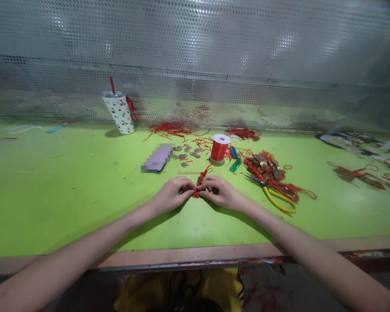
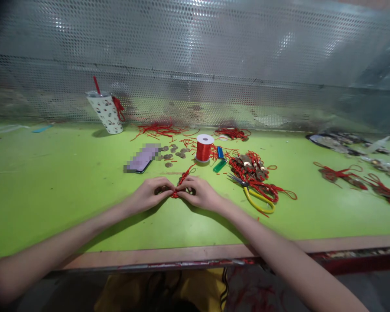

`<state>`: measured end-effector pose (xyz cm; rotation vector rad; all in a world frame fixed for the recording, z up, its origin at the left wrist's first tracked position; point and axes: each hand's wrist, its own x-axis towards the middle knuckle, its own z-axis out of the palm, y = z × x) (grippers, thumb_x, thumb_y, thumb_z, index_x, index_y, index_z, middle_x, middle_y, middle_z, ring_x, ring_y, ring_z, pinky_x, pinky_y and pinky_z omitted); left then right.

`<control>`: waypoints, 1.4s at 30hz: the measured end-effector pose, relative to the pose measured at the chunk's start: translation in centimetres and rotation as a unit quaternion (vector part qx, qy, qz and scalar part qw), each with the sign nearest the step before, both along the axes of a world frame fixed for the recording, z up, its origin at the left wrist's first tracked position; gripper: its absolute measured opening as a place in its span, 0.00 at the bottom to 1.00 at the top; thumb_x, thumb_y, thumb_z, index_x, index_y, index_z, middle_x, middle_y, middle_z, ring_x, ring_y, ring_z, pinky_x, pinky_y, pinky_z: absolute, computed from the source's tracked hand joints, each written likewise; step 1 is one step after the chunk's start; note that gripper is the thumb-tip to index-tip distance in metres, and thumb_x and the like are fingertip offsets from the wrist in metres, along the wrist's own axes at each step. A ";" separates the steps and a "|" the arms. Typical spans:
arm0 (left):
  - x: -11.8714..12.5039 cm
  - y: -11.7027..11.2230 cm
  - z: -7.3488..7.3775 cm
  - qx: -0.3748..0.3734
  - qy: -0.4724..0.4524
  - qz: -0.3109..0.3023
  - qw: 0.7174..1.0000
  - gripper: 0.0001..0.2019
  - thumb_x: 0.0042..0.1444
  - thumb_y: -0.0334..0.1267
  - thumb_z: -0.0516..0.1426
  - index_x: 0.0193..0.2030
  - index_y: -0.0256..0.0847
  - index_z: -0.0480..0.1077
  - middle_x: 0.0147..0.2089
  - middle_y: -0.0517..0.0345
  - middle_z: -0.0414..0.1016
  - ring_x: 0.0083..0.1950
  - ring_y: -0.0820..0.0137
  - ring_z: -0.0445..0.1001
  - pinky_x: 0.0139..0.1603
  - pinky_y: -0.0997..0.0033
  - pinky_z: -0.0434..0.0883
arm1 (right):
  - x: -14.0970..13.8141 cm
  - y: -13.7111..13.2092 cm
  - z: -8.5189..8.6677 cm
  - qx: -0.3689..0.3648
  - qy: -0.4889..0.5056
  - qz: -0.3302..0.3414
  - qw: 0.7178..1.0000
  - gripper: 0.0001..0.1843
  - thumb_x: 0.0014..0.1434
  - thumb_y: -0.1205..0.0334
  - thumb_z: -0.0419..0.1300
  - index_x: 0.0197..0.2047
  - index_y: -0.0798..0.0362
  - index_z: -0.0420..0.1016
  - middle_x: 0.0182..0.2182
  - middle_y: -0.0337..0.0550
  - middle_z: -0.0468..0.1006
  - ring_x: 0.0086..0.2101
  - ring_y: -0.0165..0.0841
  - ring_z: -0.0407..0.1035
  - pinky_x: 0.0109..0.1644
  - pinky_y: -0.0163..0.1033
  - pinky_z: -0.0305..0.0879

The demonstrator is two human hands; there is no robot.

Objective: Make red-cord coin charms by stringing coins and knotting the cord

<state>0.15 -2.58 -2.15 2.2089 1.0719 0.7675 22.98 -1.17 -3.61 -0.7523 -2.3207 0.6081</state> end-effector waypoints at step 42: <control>1.0 -0.9 0.0 -0.007 0.037 0.058 0.998 0.06 0.61 0.36 0.58 0.34 0.38 0.73 0.35 0.54 0.78 0.37 0.64 0.73 0.39 0.67 0.66 | 0.4 0.0 0.4 -0.025 0.001 0.025 0.999 0.12 0.66 0.59 0.64 0.49 0.54 0.83 0.39 0.49 0.79 0.40 0.37 0.74 0.45 0.41 0.69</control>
